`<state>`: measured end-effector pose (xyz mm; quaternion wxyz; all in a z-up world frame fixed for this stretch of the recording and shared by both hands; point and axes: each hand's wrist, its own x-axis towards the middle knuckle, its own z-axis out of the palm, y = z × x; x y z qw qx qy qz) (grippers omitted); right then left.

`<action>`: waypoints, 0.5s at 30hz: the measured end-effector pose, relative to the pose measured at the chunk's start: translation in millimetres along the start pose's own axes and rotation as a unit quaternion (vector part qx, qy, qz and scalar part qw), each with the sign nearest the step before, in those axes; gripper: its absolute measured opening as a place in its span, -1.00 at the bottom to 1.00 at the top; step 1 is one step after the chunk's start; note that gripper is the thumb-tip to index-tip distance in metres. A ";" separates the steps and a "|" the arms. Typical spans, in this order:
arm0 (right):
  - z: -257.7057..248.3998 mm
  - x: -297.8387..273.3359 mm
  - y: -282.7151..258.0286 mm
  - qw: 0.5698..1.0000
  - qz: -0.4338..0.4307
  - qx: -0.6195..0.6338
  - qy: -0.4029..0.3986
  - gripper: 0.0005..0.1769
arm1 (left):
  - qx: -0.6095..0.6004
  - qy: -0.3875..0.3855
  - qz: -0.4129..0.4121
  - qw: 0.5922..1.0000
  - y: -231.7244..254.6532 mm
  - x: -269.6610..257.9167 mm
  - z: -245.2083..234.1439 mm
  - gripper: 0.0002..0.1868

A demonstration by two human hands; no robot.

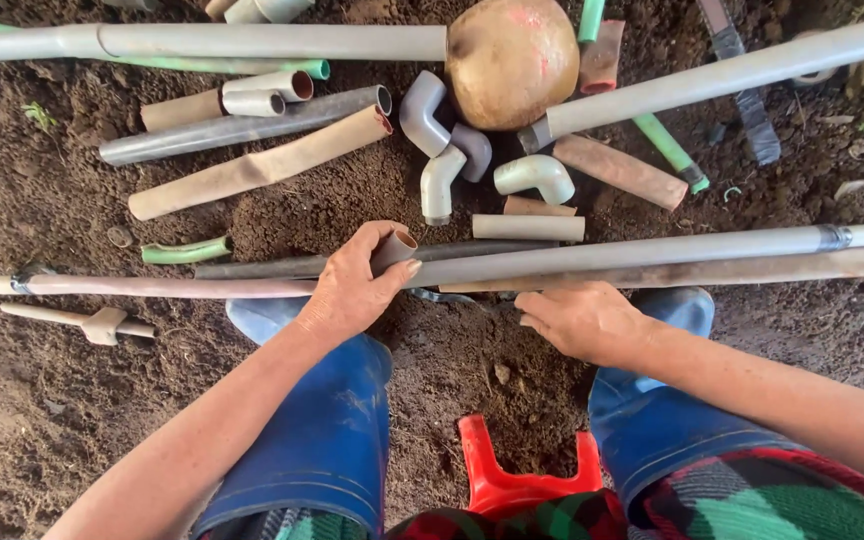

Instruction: The person assembles a network of PVC pipes and fittings on the ground. They connect various pipe segments, elbows, and T-joints by hand, arranging them into a branching structure. The person also handles a large rock and a tape measure during the process.

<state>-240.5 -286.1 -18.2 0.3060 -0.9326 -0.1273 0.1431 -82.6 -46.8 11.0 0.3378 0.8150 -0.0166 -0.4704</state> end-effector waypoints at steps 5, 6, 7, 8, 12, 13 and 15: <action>20.3 -23.7 10.4 0.991 -0.016 -0.131 -0.015 -0.68 | 0.010 -0.008 0.000 1.000 0.7 2.4 -1.5 -0.54; 25.2 -27.8 12.7 0.985 -0.017 -0.170 -0.019 -0.75 | 0.010 -0.006 0.000 1.000 0.8 2.9 -2.2 -0.56; 30.0 -31.9 14.8 0.977 -0.018 -0.209 -0.024 -0.81 | 0.010 -0.005 -0.001 1.000 1.0 3.2 -3.2 -0.57; 36.9 -35.3 21.0 0.977 -0.017 -0.209 -0.024 -0.81 | 0.010 -0.006 0.000 1.000 -1.5 5.2 -2.5 -0.57; 35.2 -31.6 30.5 0.978 0.055 -0.069 -0.188 -0.92 | 0.023 -0.001 -0.001 1.000 -6.8 7.3 -1.2 -0.55; 27.6 -26.1 29.5 0.958 0.102 0.026 -0.268 -0.88 | 0.019 0.002 -0.006 1.000 -6.8 6.6 -1.3 -0.57; -19.3 -5.7 8.4 0.918 0.190 0.134 -0.321 -0.89 | 0.022 0.000 0.000 1.000 -5.2 2.8 -2.7 -0.56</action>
